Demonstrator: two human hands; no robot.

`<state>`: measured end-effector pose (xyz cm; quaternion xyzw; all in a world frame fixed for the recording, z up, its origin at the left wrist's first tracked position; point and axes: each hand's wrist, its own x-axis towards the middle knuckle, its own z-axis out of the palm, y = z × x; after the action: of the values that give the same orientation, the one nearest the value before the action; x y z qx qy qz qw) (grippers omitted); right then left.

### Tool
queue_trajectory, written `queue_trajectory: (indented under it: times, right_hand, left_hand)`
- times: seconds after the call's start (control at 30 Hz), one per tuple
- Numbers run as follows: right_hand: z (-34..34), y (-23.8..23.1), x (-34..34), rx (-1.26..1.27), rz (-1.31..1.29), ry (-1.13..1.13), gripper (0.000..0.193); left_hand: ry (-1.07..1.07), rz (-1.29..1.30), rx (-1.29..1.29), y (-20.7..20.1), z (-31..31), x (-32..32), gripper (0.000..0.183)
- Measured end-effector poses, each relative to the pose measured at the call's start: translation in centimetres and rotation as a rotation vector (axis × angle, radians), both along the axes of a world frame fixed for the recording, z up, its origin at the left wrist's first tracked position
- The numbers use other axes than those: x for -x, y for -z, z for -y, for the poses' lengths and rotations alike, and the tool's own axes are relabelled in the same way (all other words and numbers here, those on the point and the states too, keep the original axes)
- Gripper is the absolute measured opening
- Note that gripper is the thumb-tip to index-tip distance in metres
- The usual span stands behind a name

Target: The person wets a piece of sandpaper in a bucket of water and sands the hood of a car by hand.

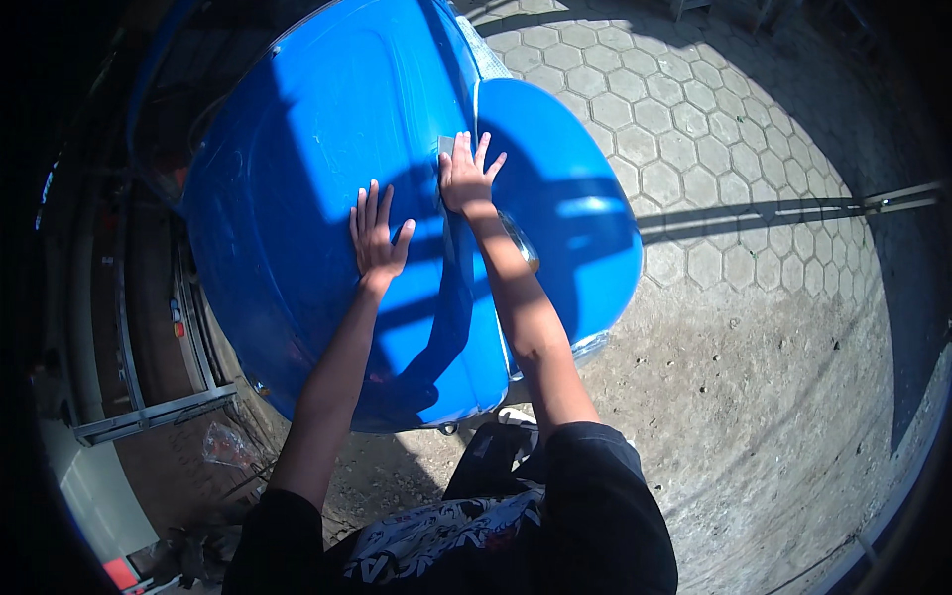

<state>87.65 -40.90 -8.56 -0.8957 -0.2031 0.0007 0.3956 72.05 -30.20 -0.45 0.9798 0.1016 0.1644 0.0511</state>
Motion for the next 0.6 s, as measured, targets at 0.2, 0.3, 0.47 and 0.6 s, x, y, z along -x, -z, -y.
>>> queue_trajectory:
  times: [0.2,0.3,0.47,0.6]
  right_hand:
    - [5.0,0.9,12.7,-0.034,0.215,-0.059,0.063]
    - [8.1,1.5,19.0,-0.015,0.01,-0.083,0.065]
    - [8.7,1.6,20.6,0.062,0.006,-0.027,0.066]
    - [3.8,-0.7,14.6,0.083,0.201,-0.023,0.065]
  left_hand:
    - [-0.023,-0.018,-0.057,0.2,-1.1,0.7,0.069]
    - [-0.022,-0.044,-0.071,0.4,-0.9,0.4,0.069]
    - [-0.021,-0.061,-0.039,0.8,-0.5,0.3,0.069]
    - [-0.057,-0.078,-0.049,0.1,-1.7,2.0,0.07]
